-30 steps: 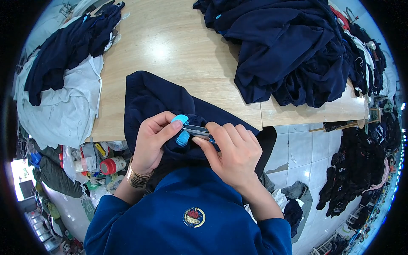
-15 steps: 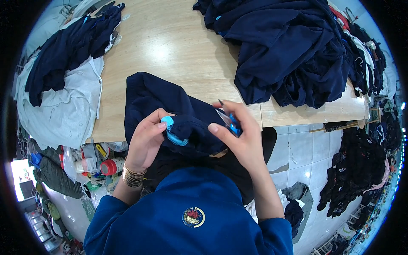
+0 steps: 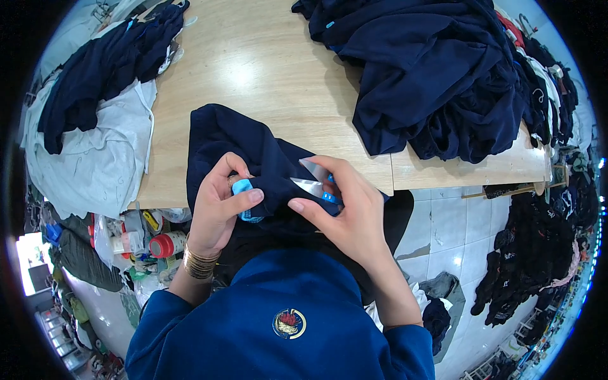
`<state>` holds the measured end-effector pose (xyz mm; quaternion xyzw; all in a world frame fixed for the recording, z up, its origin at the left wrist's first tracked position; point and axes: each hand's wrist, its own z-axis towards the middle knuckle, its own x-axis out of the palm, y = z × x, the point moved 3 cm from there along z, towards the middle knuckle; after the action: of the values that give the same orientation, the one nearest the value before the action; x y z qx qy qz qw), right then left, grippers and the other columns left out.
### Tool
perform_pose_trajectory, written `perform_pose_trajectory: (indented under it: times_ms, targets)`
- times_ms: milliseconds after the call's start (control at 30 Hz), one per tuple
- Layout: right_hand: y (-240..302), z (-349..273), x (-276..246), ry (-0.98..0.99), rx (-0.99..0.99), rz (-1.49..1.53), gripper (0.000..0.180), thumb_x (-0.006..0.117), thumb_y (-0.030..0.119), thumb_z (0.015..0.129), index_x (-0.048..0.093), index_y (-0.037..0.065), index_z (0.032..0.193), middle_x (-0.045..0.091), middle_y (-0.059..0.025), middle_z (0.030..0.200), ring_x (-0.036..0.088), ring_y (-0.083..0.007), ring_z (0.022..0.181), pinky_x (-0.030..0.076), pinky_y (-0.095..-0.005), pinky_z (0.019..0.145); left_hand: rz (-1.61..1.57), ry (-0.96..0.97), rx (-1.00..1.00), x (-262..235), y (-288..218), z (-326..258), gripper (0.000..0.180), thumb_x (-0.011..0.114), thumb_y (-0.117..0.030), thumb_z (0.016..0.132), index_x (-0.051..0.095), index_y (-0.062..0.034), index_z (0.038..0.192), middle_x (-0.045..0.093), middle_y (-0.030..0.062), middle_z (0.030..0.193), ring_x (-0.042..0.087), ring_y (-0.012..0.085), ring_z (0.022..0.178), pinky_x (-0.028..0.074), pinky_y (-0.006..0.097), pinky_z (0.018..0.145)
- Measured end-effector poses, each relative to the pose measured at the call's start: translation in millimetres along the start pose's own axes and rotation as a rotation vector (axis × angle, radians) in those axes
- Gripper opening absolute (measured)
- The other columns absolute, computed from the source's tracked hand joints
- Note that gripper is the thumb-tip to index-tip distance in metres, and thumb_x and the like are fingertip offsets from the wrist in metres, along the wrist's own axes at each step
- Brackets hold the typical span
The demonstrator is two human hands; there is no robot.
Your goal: Trimming excess threads from navy blue garments using small snips in a factory setting.
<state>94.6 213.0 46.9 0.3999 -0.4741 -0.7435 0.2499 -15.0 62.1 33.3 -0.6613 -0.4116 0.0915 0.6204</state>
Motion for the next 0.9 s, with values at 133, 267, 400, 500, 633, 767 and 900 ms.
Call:
perform_pose_trajectory:
  times_ms: [133,267,400,500,633,767,900]
  targets:
    - [14.5,-0.8,-9.6,0.111,-0.270,-0.534,0.040,0.074,0.037,0.069,0.061,0.013,0.099,0.049,-0.0007,0.069,0.047,-0.0144,0.062,0.030,-0.0303,0.064,-0.011,-0.017,-0.006,-0.8,-0.7,-2.1,0.029,0.071,-0.006,0.076,0.048,-0.0082,0.093,0.058,0.0004,0.077,0.055,0.0037,0.071,0.043,0.016,0.064]
    - [15.4,-2.1,-9.8,0.103,-0.251,-0.586,0.039,0.070,0.042,0.071,0.062,0.015,0.099,0.047,0.0013,0.071,0.045,-0.0138,0.068,0.024,-0.0334,0.068,-0.008,-0.007,-0.005,-0.2,-0.7,-0.6,0.028,0.071,-0.005,0.075,0.048,-0.0078,0.092,0.059,0.0012,0.078,0.057,0.0043,0.073,0.043,0.016,0.064]
    - [13.0,-1.8,-8.9,0.081,-0.238,-0.604,0.039,0.068,0.043,0.073,0.062,0.016,0.099,0.046,0.0014,0.071,0.044,-0.0138,0.069,0.024,-0.0343,0.070,-0.009,-0.007,0.001,0.9,-1.5,-0.9,0.028,0.071,-0.005,0.075,0.049,-0.0078,0.092,0.058,0.0010,0.077,0.056,0.0043,0.072,0.043,0.016,0.063]
    - [14.3,-2.9,-12.1,0.053,-0.260,-0.631,0.038,0.068,0.042,0.073,0.062,0.016,0.100,0.045,0.0014,0.071,0.044,-0.0138,0.069,0.024,-0.0346,0.070,-0.002,0.011,0.003,3.7,-1.7,0.1,0.028,0.071,-0.005,0.075,0.048,-0.0079,0.092,0.058,0.0008,0.077,0.056,0.0041,0.071,0.043,0.016,0.063]
    - [14.6,-2.7,-8.6,0.055,-0.262,-0.636,0.036,0.068,0.042,0.074,0.063,0.016,0.099,0.046,0.0014,0.071,0.044,-0.0138,0.069,0.024,-0.0346,0.070,-0.012,-0.010,0.003,0.7,-1.2,-1.6,0.029,0.072,-0.005,0.075,0.049,-0.0079,0.091,0.057,0.0003,0.076,0.055,0.0039,0.070,0.043,0.016,0.062]
    - [14.5,-3.7,-9.9,0.050,-0.272,-0.629,0.036,0.069,0.041,0.073,0.063,0.016,0.098,0.046,0.0017,0.070,0.044,-0.0137,0.068,0.024,-0.0345,0.070,-0.006,-0.008,-0.003,3.3,-1.8,-1.6,0.029,0.072,-0.006,0.075,0.049,-0.0080,0.091,0.056,-0.0001,0.075,0.054,0.0036,0.069,0.042,0.016,0.062]
    - [14.6,-3.3,-9.2,0.057,-0.273,-0.626,0.036,0.069,0.040,0.073,0.063,0.015,0.098,0.046,0.0020,0.070,0.044,-0.0134,0.068,0.023,-0.0344,0.070,0.003,-0.017,-0.003,1.9,-0.9,-0.8,0.028,0.072,-0.006,0.075,0.049,-0.0081,0.092,0.057,0.0000,0.075,0.054,0.0034,0.070,0.042,0.016,0.062]
